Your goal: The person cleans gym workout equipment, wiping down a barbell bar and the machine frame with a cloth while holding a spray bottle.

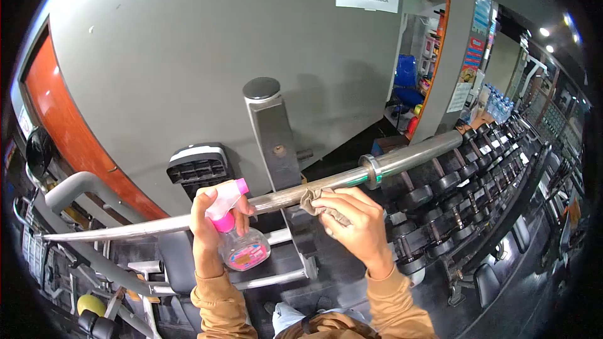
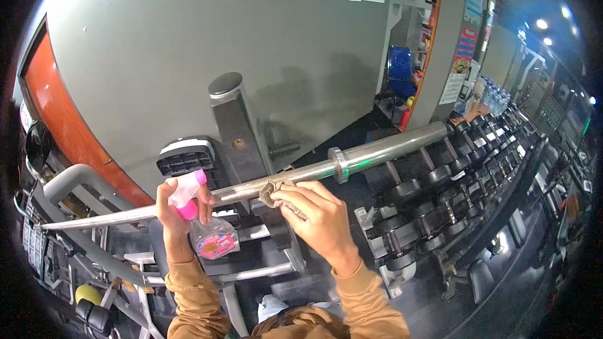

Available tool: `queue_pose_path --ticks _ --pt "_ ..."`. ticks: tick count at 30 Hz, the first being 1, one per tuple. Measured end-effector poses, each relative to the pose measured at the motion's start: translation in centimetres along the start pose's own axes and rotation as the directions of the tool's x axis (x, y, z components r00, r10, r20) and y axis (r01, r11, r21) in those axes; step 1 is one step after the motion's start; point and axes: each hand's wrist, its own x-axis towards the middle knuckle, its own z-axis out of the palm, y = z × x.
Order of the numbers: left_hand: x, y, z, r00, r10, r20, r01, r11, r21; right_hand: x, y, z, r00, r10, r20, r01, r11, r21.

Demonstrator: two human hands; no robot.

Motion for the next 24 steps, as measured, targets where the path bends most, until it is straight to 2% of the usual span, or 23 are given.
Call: queue_pose_path --ticks 2,5,7,9,10,11,13,14,15,17,18,19,21,23,24 --pt "-0.4 0.4 -0.1 1.0 -0.003 -0.024 0.001 0.998 -0.065 1.5 0.4 -0.9 0.985 -0.102 0.136 0.118 0.986 -0.117" --pt "-1.4 1.4 -1.2 0.999 0.015 -0.052 -0.014 1.0 0.017 5.0 -0.3 -3.0 0.932 -0.217 0.29 0.261 0.957 -0.123" --pt "-1.9 1.9 -2.5 0.998 0.036 -0.046 -0.034 0.998 0.045 6.8 -1.1 -2.7 0.906 -0.254 0.339 0.298 0.951 -0.086" --pt "-2.3 2.6 -3.1 0.995 0.023 -0.093 -0.015 0.996 0.088 8.2 -1.8 -1.2 0.721 -0.379 0.58 0.536 0.835 -0.121" --pt "-2.4 2.7 -3.5 0.993 0.018 -0.116 -0.006 0.995 0.104 8.6 -1.8 0.0 0.645 -0.414 0.642 0.635 0.758 -0.15" --pt "-2.5 2.7 -3.8 0.992 0.022 -0.125 -0.009 0.995 0.103 9.3 -2.2 0.9 0.638 -0.419 0.646 0.64 0.755 -0.143" --pt "-2.4 2.5 -4.3 0.994 0.011 -0.109 -0.008 0.999 0.031 10.6 -3.0 2.6 0.486 -0.521 0.701 0.755 0.655 -0.036" --pt "-2.2 2.5 -4.4 0.993 0.012 -0.117 -0.009 1.0 0.027 10.6 -3.5 3.8 0.434 -0.544 0.718 0.813 0.58 -0.051" --pt "-2.0 2.6 -4.5 0.994 0.012 -0.105 -0.012 1.0 0.002 10.6 -4.0 5.2 0.428 -0.545 0.721 0.814 0.579 -0.045" --pt "-2.1 2.5 -4.6 0.995 0.017 -0.098 -0.02 0.999 -0.03 10.7 -4.8 7.4 0.395 -0.691 0.605 0.853 0.52 0.037" --pt "-2.2 2.6 -4.7 0.995 0.007 -0.098 -0.01 0.999 -0.032 10.9 -5.4 7.4 0.363 -0.626 0.69 0.864 0.503 0.002" --pt "-2.3 2.7 -4.8 0.995 -0.002 -0.099 -0.001 0.999 -0.034 11.0 -5.2 7.4 0.358 -0.628 0.691 0.867 0.498 0.003" --pt "-2.5 2.6 -4.8 0.995 -0.011 -0.104 0.007 0.999 -0.04 10.8 -4.2 6.7 0.434 -0.687 0.583 0.83 0.557 0.038" --pt "-2.5 2.7 -4.9 0.994 -0.02 -0.106 0.015 0.999 -0.046 11.2 -3.5 4.1 0.429 -0.647 0.63 0.834 0.552 -0.001" --pt "-2.5 2.7 -4.9 0.997 -0.022 -0.079 0.018 0.998 -0.056 11.3 -2.8 2.8 0.467 -0.595 0.654 0.798 0.602 -0.022"
